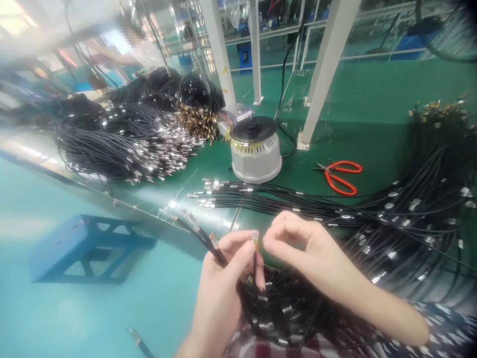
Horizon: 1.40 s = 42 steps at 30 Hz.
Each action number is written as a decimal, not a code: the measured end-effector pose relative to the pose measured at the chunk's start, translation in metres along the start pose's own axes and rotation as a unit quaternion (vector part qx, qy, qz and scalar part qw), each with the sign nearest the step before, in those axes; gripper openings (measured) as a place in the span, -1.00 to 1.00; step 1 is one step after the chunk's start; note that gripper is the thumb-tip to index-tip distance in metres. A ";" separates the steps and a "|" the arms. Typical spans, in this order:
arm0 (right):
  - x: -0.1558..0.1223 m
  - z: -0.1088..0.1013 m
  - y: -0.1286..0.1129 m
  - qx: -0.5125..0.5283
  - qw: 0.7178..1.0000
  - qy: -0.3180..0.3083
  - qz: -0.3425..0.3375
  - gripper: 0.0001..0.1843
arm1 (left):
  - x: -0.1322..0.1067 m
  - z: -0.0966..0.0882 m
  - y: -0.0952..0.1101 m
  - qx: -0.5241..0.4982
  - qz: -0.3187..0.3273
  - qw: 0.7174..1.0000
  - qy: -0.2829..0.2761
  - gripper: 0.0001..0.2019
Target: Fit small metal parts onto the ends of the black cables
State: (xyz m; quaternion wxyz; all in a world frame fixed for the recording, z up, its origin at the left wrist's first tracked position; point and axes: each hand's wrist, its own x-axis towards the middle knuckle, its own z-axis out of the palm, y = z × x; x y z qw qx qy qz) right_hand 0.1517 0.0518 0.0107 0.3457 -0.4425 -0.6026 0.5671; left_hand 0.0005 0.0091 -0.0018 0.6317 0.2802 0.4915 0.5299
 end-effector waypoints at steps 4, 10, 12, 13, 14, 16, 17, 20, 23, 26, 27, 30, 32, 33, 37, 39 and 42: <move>-0.001 0.001 0.002 0.000 1.000 0.007 -0.012 -0.83 | 0.002 -0.004 0.000 0.000 -0.026 0.999 -0.028 -0.85; -0.002 0.004 0.002 0.044 0.999 0.016 -0.020 -0.76 | 0.001 -0.001 0.000 -0.052 -0.047 0.997 -0.031 -0.88; -0.001 0.005 0.002 0.062 0.998 0.005 -0.015 -0.73 | -0.001 0.001 0.000 -0.065 -0.042 0.996 -0.041 -0.86; 0.000 0.005 0.002 0.073 0.997 -0.001 -0.010 -0.72 | -0.001 0.002 -0.001 -0.071 -0.038 0.996 -0.044 -0.85; 0.000 0.006 0.002 0.086 0.996 -0.006 -0.005 -0.71 | -0.002 0.003 -0.001 -0.075 -0.034 0.996 -0.046 -0.85; 0.001 0.007 0.002 0.107 0.994 -0.012 -0.002 -0.70 | -0.002 0.004 -0.003 -0.081 -0.028 0.995 -0.052 -0.84; 0.001 0.008 0.003 0.113 0.993 -0.012 -0.004 -0.70 | -0.002 0.004 -0.003 -0.086 -0.028 0.994 -0.055 -0.84; 0.001 0.011 0.005 0.111 0.994 -0.005 -0.022 -0.71 | -0.002 0.003 -0.004 -0.095 -0.033 0.993 -0.064 -0.88; 0.000 0.012 0.006 0.103 0.994 -0.005 -0.043 -0.75 | -0.003 0.001 -0.003 -0.099 -0.032 0.992 -0.074 -0.90; -0.001 0.011 0.006 0.101 0.993 -0.013 -0.054 -0.79 | -0.004 -0.002 -0.002 -0.090 -0.039 0.992 -0.077 -0.83; 0.000 0.010 0.005 0.096 0.994 -0.013 -0.056 -0.80 | -0.004 -0.003 -0.002 -0.084 -0.040 0.993 -0.072 -0.84; 0.002 0.006 0.005 0.074 0.996 -0.010 -0.038 -0.83 | -0.005 -0.004 -0.001 -0.071 -0.029 0.995 -0.068 -0.89; 0.006 0.003 0.006 0.099 0.994 -0.036 0.002 -0.86 | -0.005 -0.004 -0.001 -0.076 -0.027 0.993 -0.083 -0.89; 0.007 0.002 0.007 0.127 0.990 -0.059 0.019 -0.86 | -0.004 -0.003 -0.001 -0.083 -0.032 0.992 -0.095 -0.88; 0.013 -0.003 0.009 0.206 0.968 -0.141 0.009 -0.80 | 0.000 -0.004 -0.002 -0.116 -0.068 0.982 -0.133 -0.86; 0.014 -0.006 0.010 0.178 0.971 -0.157 -0.026 -0.81 | 0.003 -0.008 -0.004 -0.133 -0.092 0.976 -0.147 -0.79; 0.014 -0.010 0.011 0.103 0.981 -0.133 -0.097 -0.85 | 0.008 -0.014 -0.005 -0.144 -0.119 0.965 -0.186 -0.70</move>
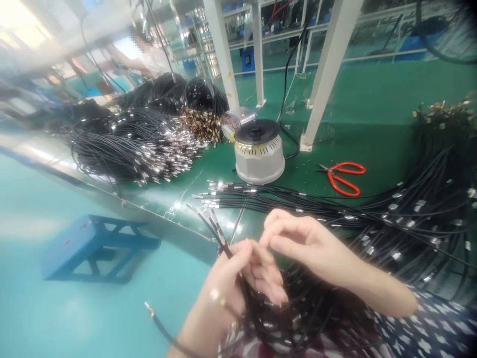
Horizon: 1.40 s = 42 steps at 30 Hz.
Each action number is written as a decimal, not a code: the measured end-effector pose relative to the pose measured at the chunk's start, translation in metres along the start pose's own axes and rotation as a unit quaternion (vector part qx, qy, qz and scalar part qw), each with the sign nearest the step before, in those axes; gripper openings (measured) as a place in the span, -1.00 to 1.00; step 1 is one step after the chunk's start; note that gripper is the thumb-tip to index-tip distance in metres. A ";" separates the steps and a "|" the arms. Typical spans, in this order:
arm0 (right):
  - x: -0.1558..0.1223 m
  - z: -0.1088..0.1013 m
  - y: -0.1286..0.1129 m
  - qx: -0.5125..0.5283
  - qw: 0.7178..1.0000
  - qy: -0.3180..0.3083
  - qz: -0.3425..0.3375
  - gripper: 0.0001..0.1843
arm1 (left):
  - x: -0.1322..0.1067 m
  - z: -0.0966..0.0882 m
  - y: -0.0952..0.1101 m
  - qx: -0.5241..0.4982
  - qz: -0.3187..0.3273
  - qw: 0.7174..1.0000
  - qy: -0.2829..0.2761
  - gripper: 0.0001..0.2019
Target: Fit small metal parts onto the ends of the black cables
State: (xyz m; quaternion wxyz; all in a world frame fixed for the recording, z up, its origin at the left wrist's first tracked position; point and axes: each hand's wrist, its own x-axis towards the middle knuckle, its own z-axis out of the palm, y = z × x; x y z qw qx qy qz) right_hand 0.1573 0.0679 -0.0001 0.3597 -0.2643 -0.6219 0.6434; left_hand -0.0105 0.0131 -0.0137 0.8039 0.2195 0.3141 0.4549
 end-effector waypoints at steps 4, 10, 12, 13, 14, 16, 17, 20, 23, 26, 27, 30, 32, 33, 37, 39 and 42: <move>-0.004 0.003 -0.002 -0.102 0.989 0.099 -0.044 -0.89 | 0.004 -0.001 0.003 -0.005 0.010 1.000 0.013 -0.75; -0.015 0.036 -0.006 -0.353 0.922 0.115 -0.111 -0.81 | 0.006 0.011 0.004 -0.076 0.035 0.989 0.126 -0.42; -0.015 0.046 -0.004 -0.384 0.911 0.100 -0.110 -0.70 | 0.005 0.013 0.004 -0.062 0.048 0.988 0.131 -0.41; -0.013 0.049 -0.003 -0.379 0.915 0.098 -0.100 -0.70 | 0.004 0.013 0.003 -0.051 0.049 0.989 0.126 -0.42; -0.012 0.051 -0.001 -0.363 0.923 0.098 -0.086 -0.74 | 0.004 0.013 0.003 -0.039 0.051 0.991 0.119 -0.42; -0.009 0.050 0.000 -0.308 0.944 0.107 -0.051 -0.82 | 0.002 0.011 0.003 -0.022 0.057 0.992 0.111 -0.43; -0.008 0.048 0.001 -0.279 0.953 0.114 -0.032 -0.84 | 0.001 0.010 0.003 -0.013 0.065 0.991 0.115 -0.43; -0.011 0.038 -0.001 -0.223 0.966 0.133 0.011 -0.86 | -0.002 0.004 0.004 0.045 0.085 0.986 0.137 -0.50; -0.017 0.028 -0.001 -0.201 0.970 0.133 0.022 -0.87 | -0.005 0.000 0.006 0.128 0.053 0.982 0.129 -0.70; -0.021 0.019 -0.001 -0.175 0.974 0.141 0.023 -0.91 | -0.009 0.004 0.008 0.178 0.044 0.973 0.143 -0.82; -0.022 0.016 0.000 -0.154 0.976 0.150 0.027 -0.92 | -0.010 0.006 0.008 0.190 0.051 0.968 0.156 -0.83; -0.020 0.005 0.002 -0.033 0.985 0.162 0.054 -0.92 | -0.013 0.012 0.007 0.223 0.069 0.951 0.201 -0.87; -0.019 0.000 0.003 0.057 0.984 0.150 0.076 -0.86 | -0.013 0.014 0.005 0.248 0.076 0.940 0.220 -0.88; -0.019 -0.002 0.004 0.091 0.982 0.142 0.086 -0.82 | -0.012 0.015 0.004 0.258 0.078 0.936 0.224 -0.88; -0.019 -0.004 0.003 0.113 0.983 0.110 0.098 -0.70 | -0.009 0.015 0.000 0.271 0.084 0.932 0.226 -0.88; -0.019 -0.004 0.001 0.078 0.989 0.091 0.091 -0.70 | -0.009 0.015 -0.001 0.265 0.087 0.934 0.224 -0.88; -0.018 -0.003 -0.004 0.027 0.995 0.062 0.077 -0.74 | -0.009 0.014 -0.003 0.265 0.097 0.937 0.207 -0.85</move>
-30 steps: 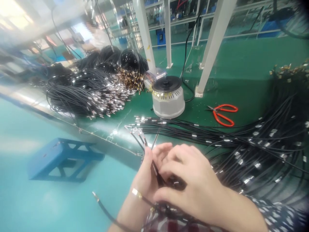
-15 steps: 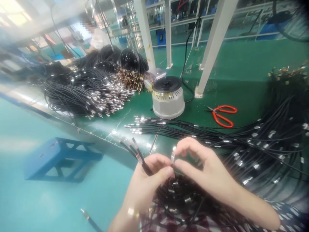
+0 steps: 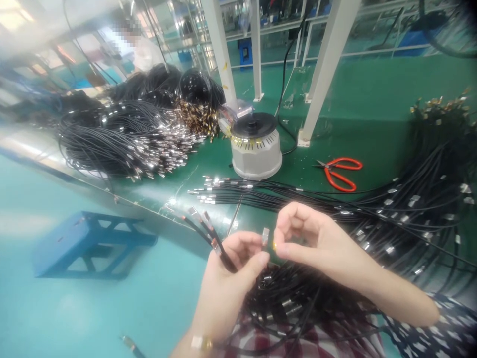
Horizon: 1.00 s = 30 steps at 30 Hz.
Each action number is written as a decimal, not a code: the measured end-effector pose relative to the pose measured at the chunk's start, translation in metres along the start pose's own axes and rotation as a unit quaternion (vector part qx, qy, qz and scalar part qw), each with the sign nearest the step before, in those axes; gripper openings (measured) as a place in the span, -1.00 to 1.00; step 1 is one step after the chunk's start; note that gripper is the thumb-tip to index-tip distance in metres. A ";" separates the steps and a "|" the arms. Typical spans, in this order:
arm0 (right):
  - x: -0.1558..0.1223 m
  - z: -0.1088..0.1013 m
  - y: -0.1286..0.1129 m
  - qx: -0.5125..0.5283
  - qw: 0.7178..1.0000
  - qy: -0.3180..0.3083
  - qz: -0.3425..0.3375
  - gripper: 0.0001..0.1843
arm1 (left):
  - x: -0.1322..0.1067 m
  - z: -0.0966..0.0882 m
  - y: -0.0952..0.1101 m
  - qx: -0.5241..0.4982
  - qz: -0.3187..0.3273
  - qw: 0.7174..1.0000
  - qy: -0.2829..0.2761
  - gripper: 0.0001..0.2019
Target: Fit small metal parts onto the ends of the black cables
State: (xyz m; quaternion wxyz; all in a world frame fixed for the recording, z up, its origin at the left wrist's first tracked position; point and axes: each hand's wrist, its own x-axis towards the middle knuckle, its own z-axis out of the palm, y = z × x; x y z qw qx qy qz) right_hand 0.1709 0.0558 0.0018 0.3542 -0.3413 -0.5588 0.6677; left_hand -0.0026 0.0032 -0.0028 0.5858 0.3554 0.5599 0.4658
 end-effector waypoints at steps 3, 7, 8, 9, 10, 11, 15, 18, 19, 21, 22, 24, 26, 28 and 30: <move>0.002 0.001 -0.006 -0.033 0.999 -0.005 -0.011 -0.75 | -0.001 0.000 -0.001 0.008 0.016 1.000 -0.010 -0.85; 0.004 0.002 -0.012 -0.062 0.998 0.008 -0.004 -0.72 | -0.003 0.001 0.001 0.038 0.022 0.999 -0.002 -0.85; 0.005 0.002 -0.013 -0.067 0.998 0.009 -0.004 -0.71 | -0.004 0.001 0.001 0.046 0.023 0.999 0.000 -0.85; 0.005 0.002 -0.013 -0.071 0.997 0.008 -0.006 -0.70 | -0.004 0.002 0.002 0.053 0.023 0.998 0.002 -0.86; 0.005 0.002 -0.014 -0.074 0.997 0.007 -0.007 -0.70 | -0.004 0.002 0.003 0.058 0.023 0.998 0.003 -0.87; 0.005 0.002 -0.014 -0.078 0.997 0.005 -0.009 -0.69 | -0.004 0.002 0.004 0.062 0.023 0.998 0.005 -0.87; 0.005 -0.001 -0.014 -0.098 0.995 0.008 -0.011 -0.68 | -0.004 0.002 0.006 0.062 0.026 0.998 0.010 -0.88; 0.004 -0.002 -0.015 -0.107 0.994 0.012 -0.017 -0.68 | -0.004 0.003 0.006 0.050 0.024 0.998 0.004 -0.89; 0.004 -0.002 -0.015 -0.109 0.994 0.013 -0.019 -0.68 | -0.004 0.003 0.006 0.046 0.023 0.999 0.002 -0.89; 0.003 -0.003 -0.016 -0.113 0.993 0.014 -0.020 -0.68 | -0.004 0.003 0.006 0.040 0.022 0.999 -0.002 -0.89; 0.003 -0.003 -0.016 -0.115 0.993 0.015 -0.020 -0.68 | -0.004 0.003 0.006 0.037 0.021 0.999 -0.004 -0.89; 0.004 -0.003 -0.017 -0.119 0.993 0.015 -0.018 -0.68 | -0.004 0.003 0.007 0.035 0.022 0.999 -0.009 -0.89; 0.004 -0.003 -0.017 -0.126 0.992 0.015 -0.019 -0.68 | -0.004 0.003 0.007 0.037 0.022 0.999 -0.013 -0.89; 0.005 -0.004 -0.016 -0.136 0.990 0.015 -0.024 -0.69 | -0.003 0.002 0.006 0.039 0.024 0.999 -0.018 -0.89; 0.005 -0.004 -0.016 -0.147 0.988 0.015 -0.032 -0.70 | -0.003 0.002 0.005 0.043 0.024 0.999 -0.019 -0.89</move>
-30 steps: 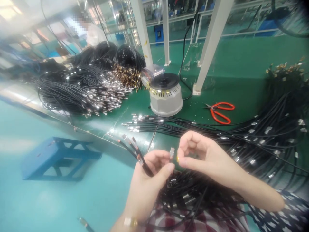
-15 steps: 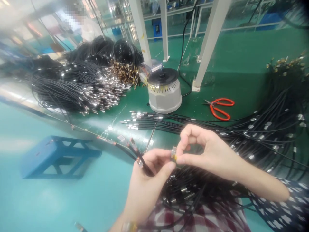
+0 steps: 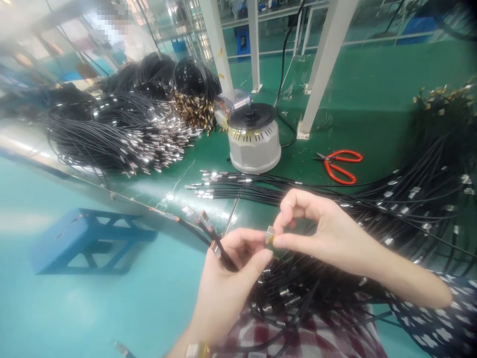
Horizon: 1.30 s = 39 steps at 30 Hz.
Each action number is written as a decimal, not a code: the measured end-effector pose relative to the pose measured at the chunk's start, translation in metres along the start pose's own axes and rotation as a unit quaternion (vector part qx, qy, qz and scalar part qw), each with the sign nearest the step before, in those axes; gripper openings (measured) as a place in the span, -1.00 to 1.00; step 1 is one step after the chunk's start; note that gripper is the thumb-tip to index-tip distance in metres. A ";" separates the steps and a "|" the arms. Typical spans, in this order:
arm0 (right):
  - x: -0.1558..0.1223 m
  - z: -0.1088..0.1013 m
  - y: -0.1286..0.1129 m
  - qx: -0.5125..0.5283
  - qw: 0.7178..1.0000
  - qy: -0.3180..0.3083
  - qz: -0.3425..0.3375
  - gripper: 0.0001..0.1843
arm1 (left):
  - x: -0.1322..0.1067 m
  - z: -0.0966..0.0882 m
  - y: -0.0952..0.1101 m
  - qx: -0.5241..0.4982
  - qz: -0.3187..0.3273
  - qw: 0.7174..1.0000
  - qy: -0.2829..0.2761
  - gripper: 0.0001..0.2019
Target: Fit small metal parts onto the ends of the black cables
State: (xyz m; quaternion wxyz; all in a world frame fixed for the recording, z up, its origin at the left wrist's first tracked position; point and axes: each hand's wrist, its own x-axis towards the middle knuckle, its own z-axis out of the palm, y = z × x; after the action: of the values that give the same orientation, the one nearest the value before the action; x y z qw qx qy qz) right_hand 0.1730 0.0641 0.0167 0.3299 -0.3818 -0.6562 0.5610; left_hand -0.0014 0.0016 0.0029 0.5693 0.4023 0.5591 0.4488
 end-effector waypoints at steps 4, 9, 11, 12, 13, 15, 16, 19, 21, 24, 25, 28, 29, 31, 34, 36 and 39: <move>0.000 -0.001 0.001 -0.021 1.000 -0.001 -0.014 -0.71 | -0.002 -0.001 -0.003 0.003 -0.001 1.000 0.000 -0.88; -0.001 -0.001 0.005 -0.029 0.999 -0.006 -0.024 -0.75 | -0.001 -0.001 -0.004 -0.004 -0.004 1.000 0.006 -0.89; 0.000 -0.001 0.006 -0.023 0.999 -0.006 -0.026 -0.75 | -0.001 0.000 -0.005 -0.013 -0.013 1.000 0.009 -0.88; 0.000 0.000 0.007 -0.018 0.999 -0.007 -0.026 -0.74 | 0.000 0.000 -0.006 -0.019 -0.020 1.000 0.010 -0.88; 0.001 0.000 0.008 -0.011 1.000 -0.007 -0.023 -0.74 | 0.000 -0.001 -0.007 -0.025 -0.026 0.999 0.012 -0.86; 0.002 0.002 0.009 0.008 1.000 -0.007 -0.017 -0.74 | 0.000 -0.001 -0.008 -0.039 -0.036 0.998 0.017 -0.85; 0.002 0.002 0.009 0.019 1.000 -0.007 -0.013 -0.74 | 0.000 -0.002 -0.009 -0.046 -0.038 0.998 0.018 -0.85; 0.004 0.004 0.009 0.046 0.999 -0.007 0.002 -0.74 | 0.000 -0.002 -0.008 -0.072 -0.048 0.996 0.009 -0.86; 0.004 0.005 0.010 0.059 0.998 -0.010 0.014 -0.73 | 0.001 -0.002 -0.007 -0.095 -0.056 0.994 0.001 -0.86; 0.006 0.004 0.013 0.073 0.997 -0.004 0.025 -0.74 | 0.004 -0.002 -0.005 -0.127 -0.065 0.990 -0.017 -0.87; 0.006 0.004 0.014 0.076 0.997 0.001 0.029 -0.75 | 0.004 -0.003 -0.005 -0.137 -0.070 0.988 -0.026 -0.87; 0.006 0.003 0.016 0.087 0.996 0.005 0.035 -0.76 | 0.006 -0.004 -0.005 -0.154 -0.081 0.983 -0.051 -0.86; 0.006 0.003 0.016 0.089 0.995 0.002 0.035 -0.76 | 0.007 -0.005 -0.005 -0.155 -0.079 0.983 -0.053 -0.86; 0.005 0.003 0.014 0.089 0.996 -0.003 0.028 -0.76 | 0.008 -0.004 -0.006 -0.151 -0.075 0.985 -0.046 -0.86; 0.003 0.005 0.010 0.077 0.997 -0.007 0.013 -0.75 | 0.008 -0.002 -0.005 -0.134 -0.071 0.988 -0.026 -0.87; 0.002 0.007 0.007 0.065 0.998 -0.007 0.004 -0.75 | 0.007 -0.001 -0.005 -0.120 -0.059 0.991 -0.013 -0.87; 0.001 0.009 0.004 0.054 0.999 -0.005 -0.009 -0.75 | 0.005 0.000 -0.004 -0.106 -0.042 0.993 0.006 -0.89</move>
State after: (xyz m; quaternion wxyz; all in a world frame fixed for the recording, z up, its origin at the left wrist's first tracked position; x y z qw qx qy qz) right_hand 0.1655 0.0610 0.0115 0.3510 -0.3550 -0.6303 0.5946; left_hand -0.0011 0.0056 -0.0020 0.6237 0.3130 0.5285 0.4834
